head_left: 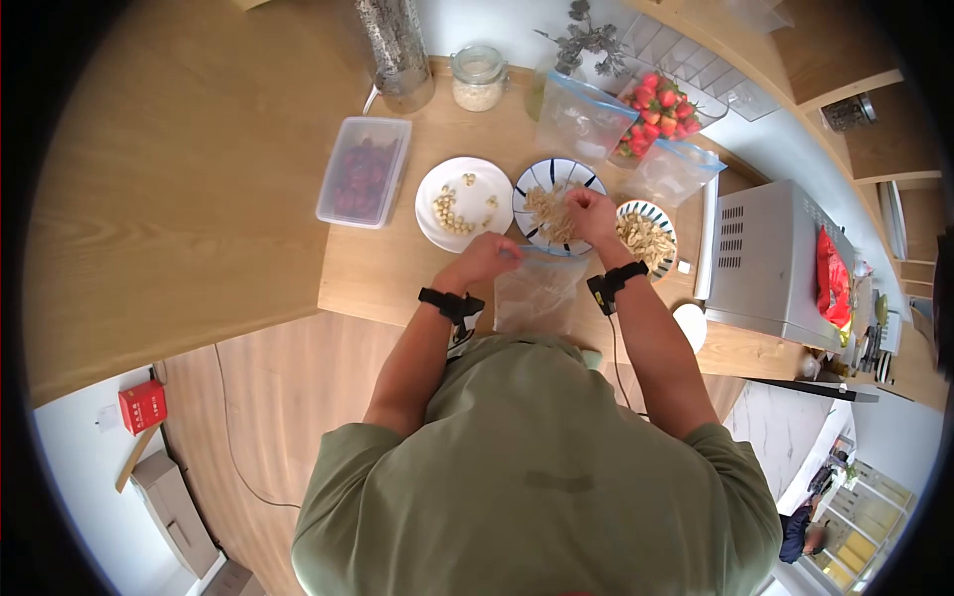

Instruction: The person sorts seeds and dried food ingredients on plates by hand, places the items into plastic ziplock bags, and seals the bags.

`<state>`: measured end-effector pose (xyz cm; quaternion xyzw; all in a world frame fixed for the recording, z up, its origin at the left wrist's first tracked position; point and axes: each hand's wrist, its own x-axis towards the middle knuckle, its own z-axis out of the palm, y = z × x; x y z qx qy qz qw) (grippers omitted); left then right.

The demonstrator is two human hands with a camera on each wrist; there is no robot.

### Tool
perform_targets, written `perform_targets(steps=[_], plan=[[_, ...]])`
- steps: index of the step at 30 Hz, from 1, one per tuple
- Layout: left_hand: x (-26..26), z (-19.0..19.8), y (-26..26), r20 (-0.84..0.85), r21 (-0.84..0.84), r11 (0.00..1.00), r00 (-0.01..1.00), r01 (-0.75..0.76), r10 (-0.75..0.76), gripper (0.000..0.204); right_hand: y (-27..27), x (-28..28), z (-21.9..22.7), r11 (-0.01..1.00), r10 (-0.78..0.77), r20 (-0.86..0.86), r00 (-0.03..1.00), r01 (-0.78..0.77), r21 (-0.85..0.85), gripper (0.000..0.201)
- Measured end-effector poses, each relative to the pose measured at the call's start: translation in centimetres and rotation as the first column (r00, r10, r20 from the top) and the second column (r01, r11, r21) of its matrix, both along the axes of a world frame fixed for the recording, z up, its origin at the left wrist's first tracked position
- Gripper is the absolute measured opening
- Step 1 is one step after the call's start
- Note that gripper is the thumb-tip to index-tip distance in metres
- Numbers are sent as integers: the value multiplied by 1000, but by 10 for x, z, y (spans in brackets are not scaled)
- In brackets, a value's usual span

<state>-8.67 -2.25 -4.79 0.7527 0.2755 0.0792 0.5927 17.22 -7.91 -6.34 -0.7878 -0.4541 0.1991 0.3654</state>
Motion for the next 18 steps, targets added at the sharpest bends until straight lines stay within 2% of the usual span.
perform_targets(steps=[2, 3, 5, 6, 8, 9, 11, 12, 14, 18], plan=[[0, 4, -4, 10, 53, 998, 999, -35, 35, 15, -7, -1, 8, 998, 8, -346, 938, 14, 62, 9], [-1, 6, -6, 19, 85, 996, 999, -39, 38, 15, -10, -1, 11, 998, 5, -336, 942, 18, 64, 9], [-2, 8, -8, 33, 117, 992, 999, -40, 37, 15, -18, -6, 25, 988, 151, -529, 835, -114, 102, 8], [-2, 7, -8, 26, 115, 993, 999, -29, 26, 15, -23, -11, 32, 989, 148, -524, 839, -110, 102, 8], [0, 2, -8, 20, 113, 993, 1000, -18, 16, 15, -31, -20, 45, 954, 289, -459, 840, -291, 69, 6], [1, -1, -9, 32, 104, 994, 999, -25, 21, 16, -35, -21, 43, 955, 288, -459, 841, -290, 68, 6], [2, -3, -9, 47, 96, 995, 999, -32, 27, 16, -39, -24, 42, 849, 511, -326, 795, -526, 47, 8], [4, -4, -9, 47, 69, 997, 998, -34, 31, 16, -42, -24, 42, 849, 512, -323, 796, -526, 48, 8], [5, 1, -11, 47, 43, 998, 998, -36, 34, 16, -46, -31, 63, 770, 595, -234, 769, -629, -109, 11], [5, 3, -12, 14, 62, 997, 999, -43, 42, 17, -51, -32, 53, 731, 668, -140, 731, -680, -61, 11]])
